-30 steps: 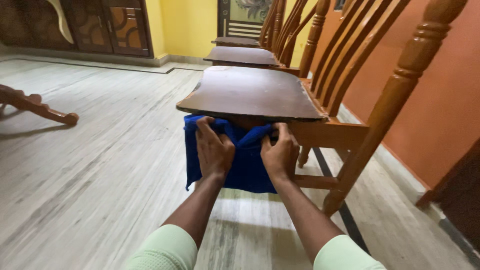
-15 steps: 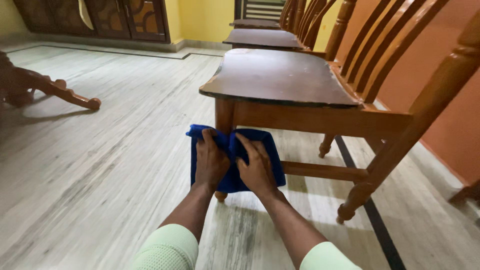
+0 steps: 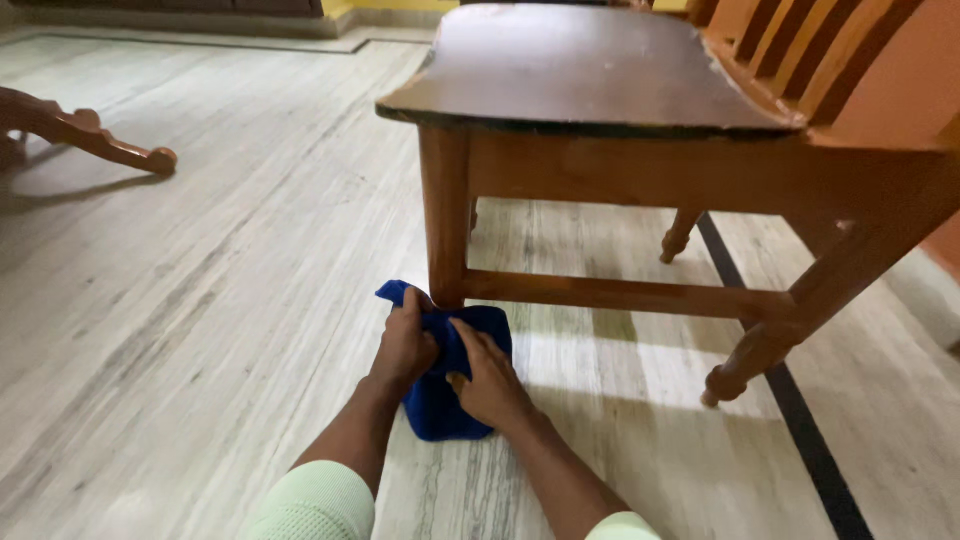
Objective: The person wipes the exterior wooden surfaces of a cabinet with a blue cloth, then applies liquid from a spray bottle to several wooden chairs and wipes them clean.
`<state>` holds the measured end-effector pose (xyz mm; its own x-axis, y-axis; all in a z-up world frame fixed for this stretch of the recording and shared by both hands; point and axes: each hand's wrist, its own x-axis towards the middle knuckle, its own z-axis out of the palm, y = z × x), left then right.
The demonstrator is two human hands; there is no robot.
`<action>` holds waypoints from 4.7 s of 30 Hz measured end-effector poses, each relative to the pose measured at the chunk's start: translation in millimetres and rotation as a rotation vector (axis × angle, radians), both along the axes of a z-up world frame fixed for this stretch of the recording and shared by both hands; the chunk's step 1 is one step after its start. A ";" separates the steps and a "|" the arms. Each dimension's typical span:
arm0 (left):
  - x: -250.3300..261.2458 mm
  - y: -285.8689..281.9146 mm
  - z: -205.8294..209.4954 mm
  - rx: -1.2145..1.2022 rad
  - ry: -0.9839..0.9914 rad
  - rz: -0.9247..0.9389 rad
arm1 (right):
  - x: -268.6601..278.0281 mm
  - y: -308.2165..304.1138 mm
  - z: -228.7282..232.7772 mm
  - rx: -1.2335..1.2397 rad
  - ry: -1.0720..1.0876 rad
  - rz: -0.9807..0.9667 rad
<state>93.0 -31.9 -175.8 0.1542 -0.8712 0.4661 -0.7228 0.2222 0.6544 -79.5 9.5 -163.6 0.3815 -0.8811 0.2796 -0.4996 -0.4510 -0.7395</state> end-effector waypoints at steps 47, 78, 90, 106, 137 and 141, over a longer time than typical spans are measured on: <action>-89.3 40.0 232.0 -0.311 0.323 0.112 | -25.4 14.0 193.7 -0.609 -0.388 -0.203; -327.2 48.5 326.0 -0.323 0.111 -0.252 | -325.0 -12.3 278.2 -1.004 -0.230 -1.101; -331.6 -5.3 428.8 -0.553 0.151 -0.177 | -339.3 -34.5 413.3 -1.141 -0.193 -0.926; -339.4 -21.8 734.3 -0.363 -0.011 -0.302 | -376.2 -23.8 683.0 -0.801 -0.105 -0.924; -393.7 69.2 974.5 0.199 -0.399 -0.179 | -467.0 -20.6 985.7 -0.419 0.334 -0.590; -430.0 93.7 977.9 0.241 -0.406 -0.036 | -486.2 -22.5 983.9 -0.445 0.338 -0.519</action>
